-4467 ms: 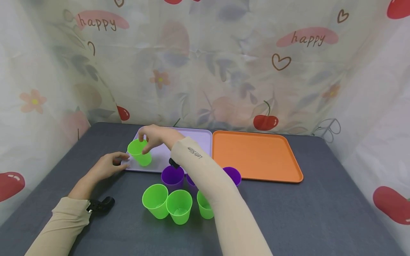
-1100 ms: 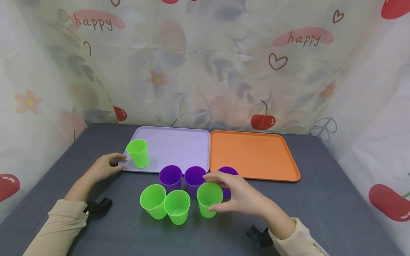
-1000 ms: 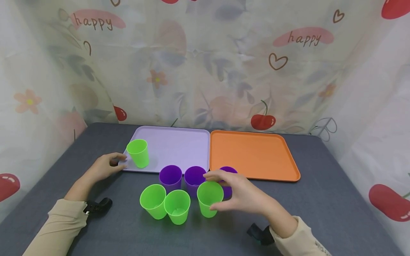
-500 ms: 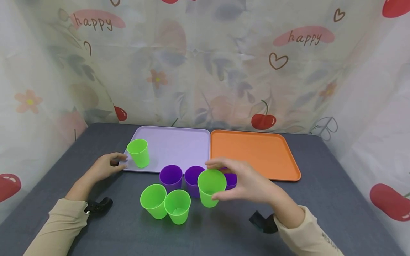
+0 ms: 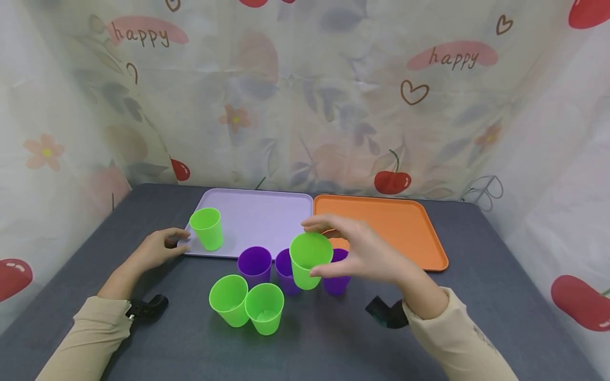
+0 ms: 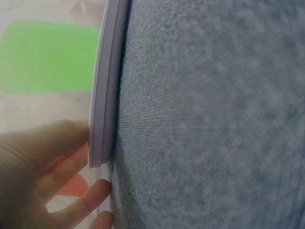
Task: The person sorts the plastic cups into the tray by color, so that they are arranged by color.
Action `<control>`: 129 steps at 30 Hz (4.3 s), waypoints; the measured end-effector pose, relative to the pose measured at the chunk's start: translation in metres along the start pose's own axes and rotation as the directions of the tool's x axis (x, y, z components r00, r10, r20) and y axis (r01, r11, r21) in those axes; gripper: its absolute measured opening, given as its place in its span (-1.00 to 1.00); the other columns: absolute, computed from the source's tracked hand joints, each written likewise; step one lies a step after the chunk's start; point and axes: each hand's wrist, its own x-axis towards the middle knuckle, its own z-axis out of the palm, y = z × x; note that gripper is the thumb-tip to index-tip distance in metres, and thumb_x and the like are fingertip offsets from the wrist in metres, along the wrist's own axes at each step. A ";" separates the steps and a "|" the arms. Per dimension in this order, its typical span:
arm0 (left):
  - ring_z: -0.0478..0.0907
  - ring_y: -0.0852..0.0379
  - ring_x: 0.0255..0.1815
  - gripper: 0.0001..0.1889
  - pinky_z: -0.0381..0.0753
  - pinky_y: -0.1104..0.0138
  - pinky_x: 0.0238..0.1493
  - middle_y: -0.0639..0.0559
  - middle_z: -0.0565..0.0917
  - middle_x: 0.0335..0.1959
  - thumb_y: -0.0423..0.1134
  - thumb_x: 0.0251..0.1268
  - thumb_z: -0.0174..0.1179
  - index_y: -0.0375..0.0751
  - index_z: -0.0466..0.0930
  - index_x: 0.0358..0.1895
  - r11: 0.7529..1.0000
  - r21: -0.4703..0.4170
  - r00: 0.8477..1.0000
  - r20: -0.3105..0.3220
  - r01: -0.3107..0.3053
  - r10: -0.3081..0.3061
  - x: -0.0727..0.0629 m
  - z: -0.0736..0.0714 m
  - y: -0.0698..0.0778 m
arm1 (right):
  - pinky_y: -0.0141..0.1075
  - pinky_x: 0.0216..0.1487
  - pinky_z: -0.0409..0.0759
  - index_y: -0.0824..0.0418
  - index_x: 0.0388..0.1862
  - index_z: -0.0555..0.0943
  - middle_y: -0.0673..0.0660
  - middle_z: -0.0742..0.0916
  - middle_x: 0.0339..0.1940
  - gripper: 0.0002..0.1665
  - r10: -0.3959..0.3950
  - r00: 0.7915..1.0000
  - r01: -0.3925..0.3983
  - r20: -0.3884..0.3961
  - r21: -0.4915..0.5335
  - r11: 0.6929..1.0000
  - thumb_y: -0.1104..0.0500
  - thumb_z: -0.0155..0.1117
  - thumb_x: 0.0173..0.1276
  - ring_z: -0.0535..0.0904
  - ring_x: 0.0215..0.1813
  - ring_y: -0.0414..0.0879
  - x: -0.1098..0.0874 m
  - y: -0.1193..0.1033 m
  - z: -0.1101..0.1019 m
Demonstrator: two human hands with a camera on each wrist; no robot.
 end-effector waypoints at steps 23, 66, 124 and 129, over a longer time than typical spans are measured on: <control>0.52 -0.23 -0.05 -0.61 0.49 0.01 -0.09 -0.33 0.60 0.00 -0.24 0.18 0.23 -0.39 0.53 0.03 1.000 -0.016 1.000 0.014 0.011 -0.011 0.003 -0.001 0.000 | -0.19 0.18 0.49 0.18 0.14 0.49 0.09 0.63 0.09 -0.29 0.062 0.998 -0.062 0.006 -0.008 0.998 0.14 0.52 -0.03 0.55 0.12 -0.08 0.082 0.025 0.000; 0.53 -0.21 -0.07 -0.63 0.49 0.02 -0.10 -0.32 0.61 -0.03 -0.25 0.16 0.25 -0.38 0.54 0.01 1.000 -0.021 1.000 0.000 0.013 -0.013 0.001 0.001 -0.001 | -0.13 0.25 0.42 0.20 0.22 0.42 0.21 0.57 0.20 -0.26 0.153 0.910 -0.126 0.384 -0.095 0.988 0.15 0.47 0.02 0.47 0.23 0.05 0.178 0.055 0.080; 0.53 -0.28 0.00 -0.62 0.47 -0.04 0.01 -0.34 0.60 0.00 -0.26 0.18 0.22 -0.40 0.53 0.03 0.999 -0.022 1.000 0.007 0.027 -0.026 0.002 0.003 0.001 | -0.22 0.28 0.38 0.15 0.25 0.38 0.15 0.53 0.24 -0.29 0.228 0.867 -0.186 0.444 -0.137 0.973 0.11 0.41 0.12 0.45 0.26 0.03 0.189 0.050 0.071; 0.53 -0.29 0.01 -0.62 0.47 -0.05 0.02 -0.35 0.60 0.00 -0.27 0.18 0.22 -0.41 0.52 0.03 0.999 -0.028 1.000 0.001 0.024 -0.024 0.001 0.003 0.001 | -0.21 0.22 0.45 0.16 0.20 0.42 0.15 0.60 0.14 -0.41 0.171 0.903 -0.151 0.393 -0.081 0.985 0.11 0.34 0.19 0.51 0.17 -0.02 0.175 0.045 0.059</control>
